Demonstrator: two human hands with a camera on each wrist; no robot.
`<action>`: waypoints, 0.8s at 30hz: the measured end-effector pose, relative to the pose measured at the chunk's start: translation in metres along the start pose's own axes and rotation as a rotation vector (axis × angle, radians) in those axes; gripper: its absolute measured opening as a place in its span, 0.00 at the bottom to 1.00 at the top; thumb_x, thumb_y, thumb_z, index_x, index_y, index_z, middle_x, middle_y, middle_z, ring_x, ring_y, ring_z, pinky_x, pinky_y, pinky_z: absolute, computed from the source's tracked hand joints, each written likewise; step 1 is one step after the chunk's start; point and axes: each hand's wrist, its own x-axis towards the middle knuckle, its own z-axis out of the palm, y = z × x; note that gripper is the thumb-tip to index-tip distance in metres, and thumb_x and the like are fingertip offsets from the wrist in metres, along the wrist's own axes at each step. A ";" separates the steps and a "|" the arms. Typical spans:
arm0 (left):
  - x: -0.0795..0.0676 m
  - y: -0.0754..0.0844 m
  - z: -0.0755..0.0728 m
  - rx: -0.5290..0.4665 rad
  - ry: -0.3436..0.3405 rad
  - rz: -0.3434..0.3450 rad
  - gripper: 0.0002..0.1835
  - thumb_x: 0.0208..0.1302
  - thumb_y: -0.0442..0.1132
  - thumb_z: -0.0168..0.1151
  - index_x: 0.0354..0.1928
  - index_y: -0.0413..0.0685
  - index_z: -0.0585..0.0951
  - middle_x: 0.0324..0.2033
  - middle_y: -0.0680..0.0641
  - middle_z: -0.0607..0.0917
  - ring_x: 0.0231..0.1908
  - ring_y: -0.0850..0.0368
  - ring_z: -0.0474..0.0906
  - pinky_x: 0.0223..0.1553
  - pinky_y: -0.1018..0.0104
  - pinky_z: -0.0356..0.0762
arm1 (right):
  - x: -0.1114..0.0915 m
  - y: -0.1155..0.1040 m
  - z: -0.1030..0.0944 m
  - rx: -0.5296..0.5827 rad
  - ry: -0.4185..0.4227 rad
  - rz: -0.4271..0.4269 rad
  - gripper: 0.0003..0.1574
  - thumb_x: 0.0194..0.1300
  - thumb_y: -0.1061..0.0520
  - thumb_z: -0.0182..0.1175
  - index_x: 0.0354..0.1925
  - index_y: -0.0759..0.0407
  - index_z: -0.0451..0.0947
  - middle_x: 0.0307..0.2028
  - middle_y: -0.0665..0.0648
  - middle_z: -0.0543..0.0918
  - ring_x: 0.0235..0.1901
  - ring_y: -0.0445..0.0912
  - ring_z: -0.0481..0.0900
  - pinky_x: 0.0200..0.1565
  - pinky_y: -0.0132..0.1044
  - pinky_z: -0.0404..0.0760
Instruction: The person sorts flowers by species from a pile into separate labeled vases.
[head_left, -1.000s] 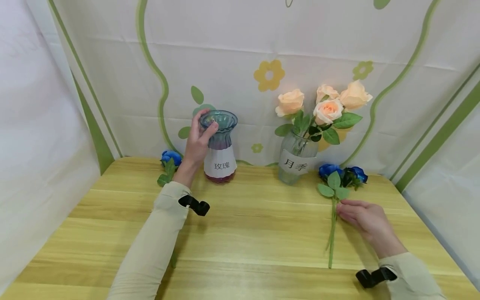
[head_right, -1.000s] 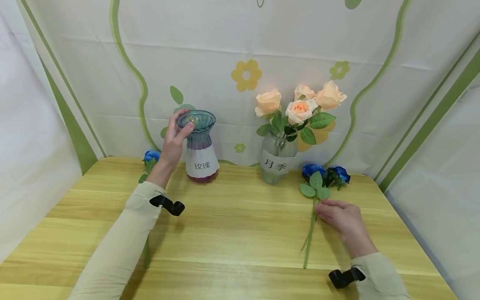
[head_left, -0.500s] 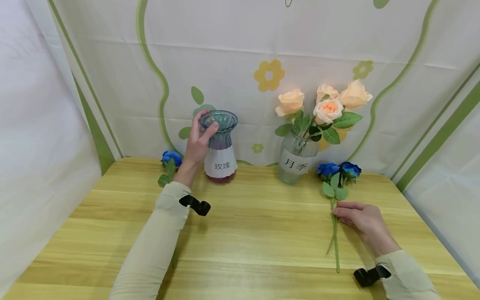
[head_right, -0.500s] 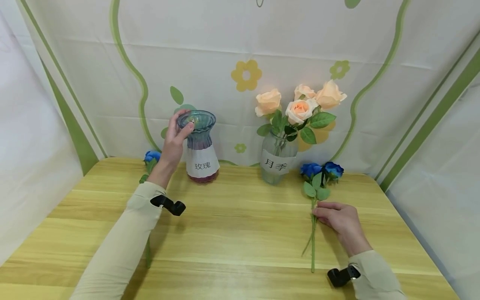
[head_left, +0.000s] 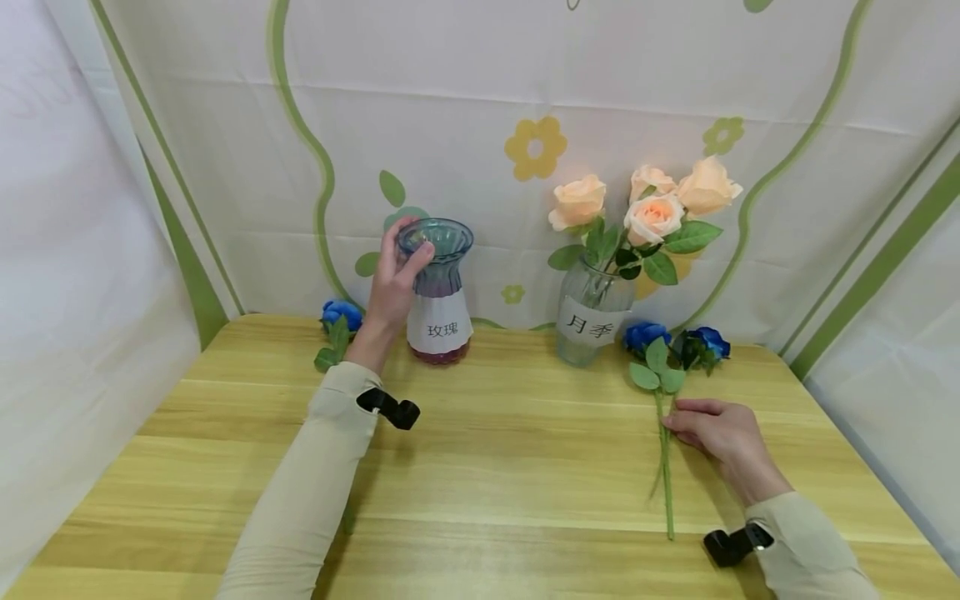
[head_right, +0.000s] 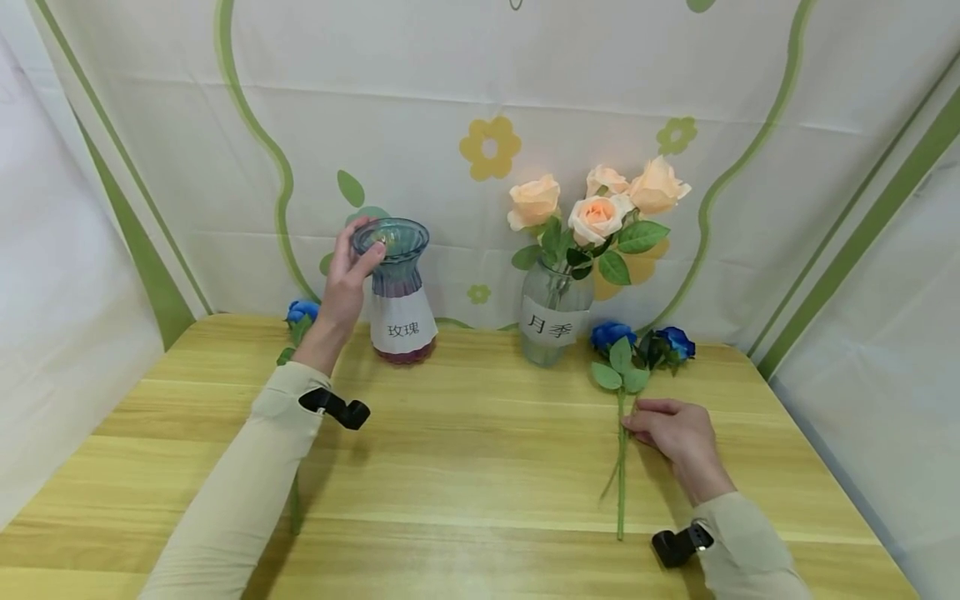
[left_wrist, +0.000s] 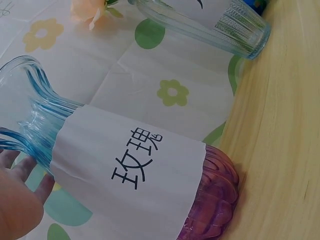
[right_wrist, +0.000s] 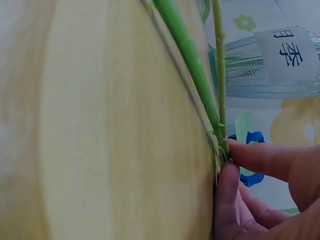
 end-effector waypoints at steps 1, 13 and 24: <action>0.000 0.000 -0.001 0.002 0.002 0.000 0.40 0.75 0.48 0.59 0.82 0.47 0.56 0.77 0.42 0.67 0.73 0.48 0.67 0.76 0.51 0.63 | 0.001 -0.001 0.001 -0.015 0.004 0.000 0.45 0.67 0.57 0.74 0.73 0.74 0.68 0.35 0.37 0.86 0.32 0.31 0.87 0.40 0.29 0.88; 0.001 0.000 -0.006 -0.010 0.015 0.005 0.40 0.75 0.47 0.58 0.82 0.46 0.54 0.76 0.42 0.67 0.71 0.49 0.68 0.74 0.53 0.64 | 0.004 -0.009 0.007 -0.058 0.018 -0.035 0.40 0.72 0.57 0.67 0.74 0.74 0.68 0.31 0.38 0.87 0.30 0.32 0.87 0.37 0.31 0.89; -0.001 0.000 -0.001 -0.014 0.008 -0.010 0.40 0.75 0.47 0.59 0.83 0.48 0.54 0.77 0.42 0.67 0.74 0.47 0.67 0.75 0.50 0.64 | -0.004 -0.012 -0.009 0.534 0.053 -0.075 0.19 0.69 0.68 0.68 0.32 0.43 0.91 0.34 0.38 0.91 0.34 0.36 0.91 0.40 0.29 0.89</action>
